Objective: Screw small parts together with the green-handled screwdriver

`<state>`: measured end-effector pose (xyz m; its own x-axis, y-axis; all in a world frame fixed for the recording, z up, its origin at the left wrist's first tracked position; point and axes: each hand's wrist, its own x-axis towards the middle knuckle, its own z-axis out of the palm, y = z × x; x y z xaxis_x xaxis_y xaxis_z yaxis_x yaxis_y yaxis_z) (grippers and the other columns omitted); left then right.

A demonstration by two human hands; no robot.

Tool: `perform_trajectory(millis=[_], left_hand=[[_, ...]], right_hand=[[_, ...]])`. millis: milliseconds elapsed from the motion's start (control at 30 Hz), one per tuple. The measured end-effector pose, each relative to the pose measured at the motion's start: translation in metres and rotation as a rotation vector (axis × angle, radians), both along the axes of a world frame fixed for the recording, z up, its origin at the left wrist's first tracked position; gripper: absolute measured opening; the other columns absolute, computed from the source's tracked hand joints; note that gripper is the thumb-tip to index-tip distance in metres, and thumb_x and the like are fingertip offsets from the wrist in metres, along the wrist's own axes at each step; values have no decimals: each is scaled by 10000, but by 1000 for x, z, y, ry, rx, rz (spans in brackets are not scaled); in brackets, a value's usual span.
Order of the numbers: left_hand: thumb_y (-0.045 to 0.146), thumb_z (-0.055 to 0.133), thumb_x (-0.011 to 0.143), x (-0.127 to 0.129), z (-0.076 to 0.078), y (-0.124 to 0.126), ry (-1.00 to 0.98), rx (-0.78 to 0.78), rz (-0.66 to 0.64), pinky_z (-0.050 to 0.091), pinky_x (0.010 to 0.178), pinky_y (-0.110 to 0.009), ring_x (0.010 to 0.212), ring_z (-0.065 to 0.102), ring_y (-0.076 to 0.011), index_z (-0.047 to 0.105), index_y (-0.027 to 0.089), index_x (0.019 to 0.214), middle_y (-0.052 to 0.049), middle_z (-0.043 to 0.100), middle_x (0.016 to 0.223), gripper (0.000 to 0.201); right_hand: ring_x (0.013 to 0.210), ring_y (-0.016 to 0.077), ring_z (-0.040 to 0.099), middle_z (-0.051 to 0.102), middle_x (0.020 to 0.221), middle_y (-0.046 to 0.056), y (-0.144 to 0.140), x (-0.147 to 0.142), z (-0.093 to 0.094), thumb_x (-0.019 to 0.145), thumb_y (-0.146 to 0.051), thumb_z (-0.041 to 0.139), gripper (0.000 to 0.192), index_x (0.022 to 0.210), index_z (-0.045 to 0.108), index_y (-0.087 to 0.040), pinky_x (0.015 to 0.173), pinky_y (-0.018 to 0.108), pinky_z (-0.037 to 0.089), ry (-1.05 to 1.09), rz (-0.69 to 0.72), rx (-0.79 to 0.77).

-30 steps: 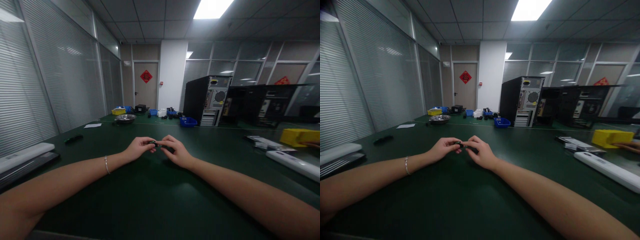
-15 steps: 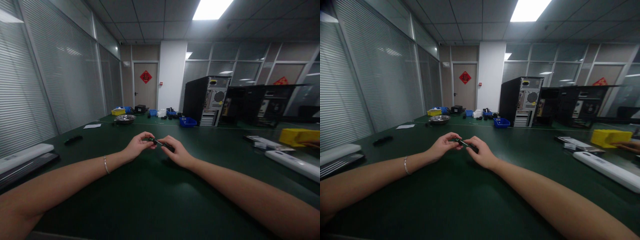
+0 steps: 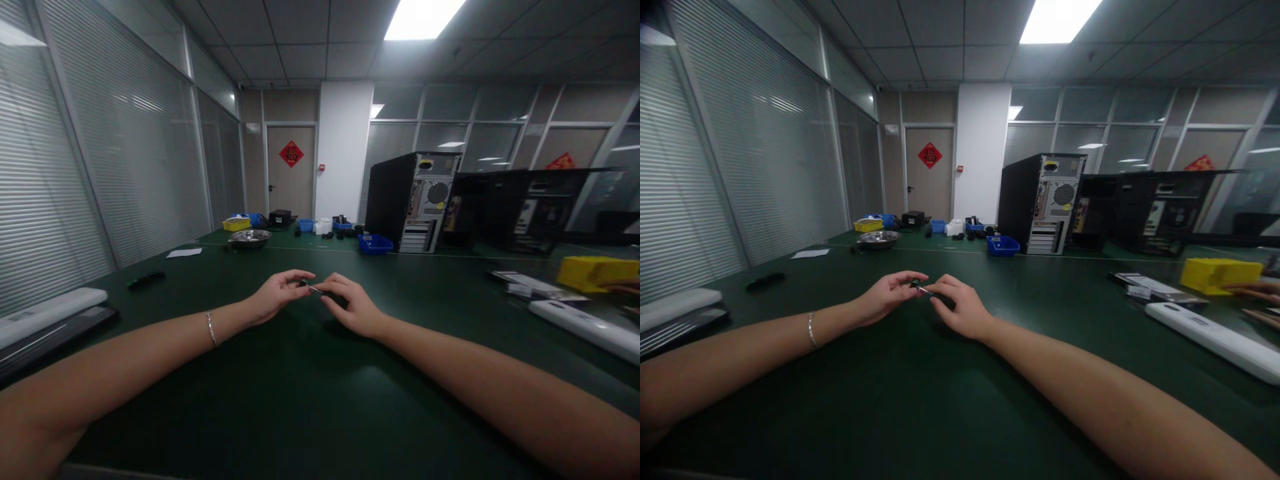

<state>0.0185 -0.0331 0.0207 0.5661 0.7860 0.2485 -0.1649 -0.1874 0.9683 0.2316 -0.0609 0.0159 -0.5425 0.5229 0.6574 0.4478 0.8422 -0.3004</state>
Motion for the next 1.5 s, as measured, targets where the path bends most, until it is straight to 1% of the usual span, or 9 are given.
perform_trajectory(millis=[100, 167, 300, 467, 567, 800, 967, 1233, 1500], left_hand=[[166, 684, 714, -3, -2, 3, 30, 22, 7, 406, 919, -375, 910, 606, -182, 612, 124, 1067, -89, 652, 926, 363], [159, 679, 716, -4, -2, 4, 54, 22, -10, 417, 914, -380, 916, 611, -184, 605, 130, 1077, -98, 639, 993, 370], [170, 626, 766, -4, -3, 4, 56, 31, -34, 449, 886, -395, 946, 606, -200, 582, 136, 1089, -123, 596, 1115, 328], [154, 587, 793, -2, -4, 6, 35, 158, 0, 453, 893, -381, 964, 588, -190, 570, 144, 1035, -92, 598, 1070, 243], [142, 570, 799, -2, -4, 7, 86, 221, 18, 447, 907, -375, 963, 579, -184, 583, 138, 1012, -80, 592, 1052, 213], [186, 563, 809, -2, -5, 9, 118, 288, 61, 471, 882, -383, 927, 602, -187, 588, 131, 1044, -82, 610, 1038, 243], [186, 586, 790, -2, -6, 9, 147, 342, 99, 498, 843, -376, 895, 615, -192, 626, 119, 975, -76, 644, 963, 201], [184, 615, 767, -2, -5, 8, 112, 305, 99, 497, 875, -399, 928, 621, -200, 638, 122, 975, -78, 659, 992, 218], [179, 585, 798, -2, -5, 7, 111, 292, 82, 491, 883, -409, 918, 626, -196, 618, 114, 1012, -85, 648, 1015, 225]], right_hand=[[860, 187, 567, 581, 953, 68, 4, 1, -3, 852, -192, 505, 283, 1120, 589, -223, 767, 323, 465, 75, -107, 41], [848, 188, 569, 581, 949, 65, 7, 2, -5, 849, -195, 508, 285, 1121, 586, -230, 756, 324, 469, 88, -142, 47], [832, 180, 570, 582, 954, 57, 8, 3, -6, 841, -195, 516, 308, 1139, 575, -244, 741, 312, 470, 63, -165, 42], [789, 164, 571, 587, 931, 48, 5, 3, -5, 836, -198, 521, 312, 1132, 597, -256, 727, 295, 468, -6, -179, 54], [783, 157, 574, 589, 939, 40, 4, 4, -4, 832, -196, 524, 322, 1137, 601, -267, 720, 286, 467, -47, -191, 50], [802, 156, 572, 587, 973, 40, 3, 5, -4, 835, -200, 518, 349, 1171, 582, -272, 714, 273, 463, -107, -175, 65], [814, 162, 569, 584, 973, 41, 4, 5, -4, 831, -200, 523, 348, 1165, 589, -273, 721, 273, 459, -123, -194, 51], [825, 172, 574, 596, 946, 45, 3, 5, -4, 826, -190, 537, 324, 1133, 610, -265, 735, 296, 454, -28, -148, -40], [835, 177, 573, 606, 926, 54, 5, 3, -4, 833, -186, 545, 299, 1118, 621, -238, 738, 308, 451, 57, -58, -115]])
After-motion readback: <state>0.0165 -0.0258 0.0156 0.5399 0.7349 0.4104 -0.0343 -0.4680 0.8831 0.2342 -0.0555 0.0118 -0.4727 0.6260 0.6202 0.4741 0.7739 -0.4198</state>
